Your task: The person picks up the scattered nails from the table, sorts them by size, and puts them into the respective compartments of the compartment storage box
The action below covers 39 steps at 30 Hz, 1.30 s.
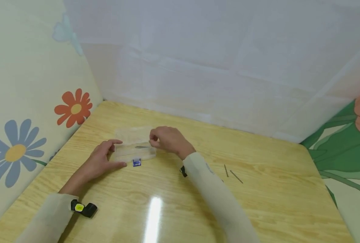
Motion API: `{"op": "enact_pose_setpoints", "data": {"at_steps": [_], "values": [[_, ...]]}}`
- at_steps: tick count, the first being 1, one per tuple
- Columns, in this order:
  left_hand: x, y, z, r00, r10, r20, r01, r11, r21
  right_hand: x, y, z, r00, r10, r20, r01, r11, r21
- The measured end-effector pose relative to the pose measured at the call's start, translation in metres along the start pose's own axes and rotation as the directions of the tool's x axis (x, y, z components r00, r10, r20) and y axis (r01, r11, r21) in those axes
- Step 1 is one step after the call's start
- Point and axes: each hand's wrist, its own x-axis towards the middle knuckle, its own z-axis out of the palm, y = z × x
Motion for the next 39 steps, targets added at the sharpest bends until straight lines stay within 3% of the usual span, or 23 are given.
{"op": "enact_pose_setpoints", "data": {"at_steps": [10,19,25,39], "values": [[0.001,-0.001,-0.002,1.0,0.003,-0.005,-0.003,1.0,0.01,-0.034,0.018,-0.014,0.998,0.047,-0.034,-0.046,0.998,0.04],[-0.001,0.002,-0.005,1.0,-0.002,0.005,0.002,1.0,0.001,-0.078,0.038,-0.02,0.988,0.138,-0.07,-0.134,0.989,0.066],[0.001,0.0,-0.004,1.0,0.0,0.01,-0.001,1.0,0.007,-0.11,0.048,-0.018,0.98,0.189,-0.067,-0.186,0.982,0.043],[0.002,-0.002,0.001,1.0,0.026,-0.014,-0.026,1.0,-0.007,-0.175,0.05,-0.025,0.955,0.292,-0.05,-0.294,0.955,-0.036]]}}
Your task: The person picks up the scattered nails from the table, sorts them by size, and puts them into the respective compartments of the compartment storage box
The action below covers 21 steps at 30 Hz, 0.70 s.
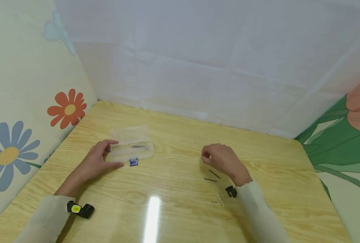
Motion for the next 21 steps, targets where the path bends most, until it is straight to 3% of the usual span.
{"op": "enact_pose_setpoints", "data": {"at_steps": [9,21], "values": [[0.0,0.0,0.001,1.0,0.004,0.003,-0.004,1.0,0.002,-0.031,0.023,0.007,0.999,0.054,0.002,-0.054,0.998,-0.026],[0.001,-0.001,-0.001,1.0,-0.004,0.01,0.004,1.0,0.001,-0.05,0.043,0.014,0.994,0.111,0.004,-0.111,0.994,-0.02]]}}
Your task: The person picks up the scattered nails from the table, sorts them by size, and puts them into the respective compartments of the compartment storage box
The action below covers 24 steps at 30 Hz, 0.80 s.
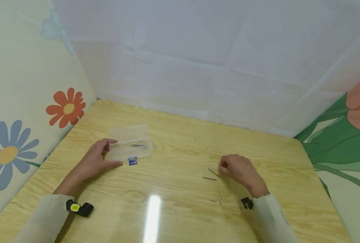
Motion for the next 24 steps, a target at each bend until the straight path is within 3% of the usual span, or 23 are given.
{"op": "enact_pose_setpoints", "data": {"at_steps": [24], "values": [[0.001,-0.001,-0.001,0.999,-0.028,0.027,0.028,0.999,-0.015,-0.009,0.014,0.009,0.997,0.074,0.029,-0.075,0.997,0.024]]}}
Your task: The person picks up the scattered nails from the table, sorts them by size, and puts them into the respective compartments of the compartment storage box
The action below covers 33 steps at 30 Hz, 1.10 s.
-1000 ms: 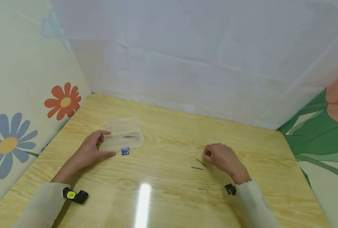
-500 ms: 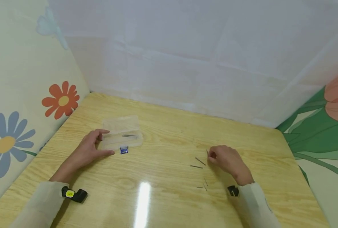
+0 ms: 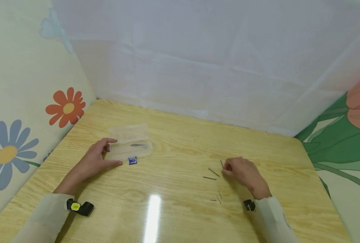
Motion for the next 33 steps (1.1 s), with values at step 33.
{"op": "enact_pose_setpoints", "data": {"at_steps": [33], "values": [[-0.0007,0.0032,0.001,1.0,0.006,-0.011,-0.006,1.0,-0.017,0.0056,-0.0012,0.0076,0.999,-0.013,-0.03,0.009,0.99,-0.144]]}}
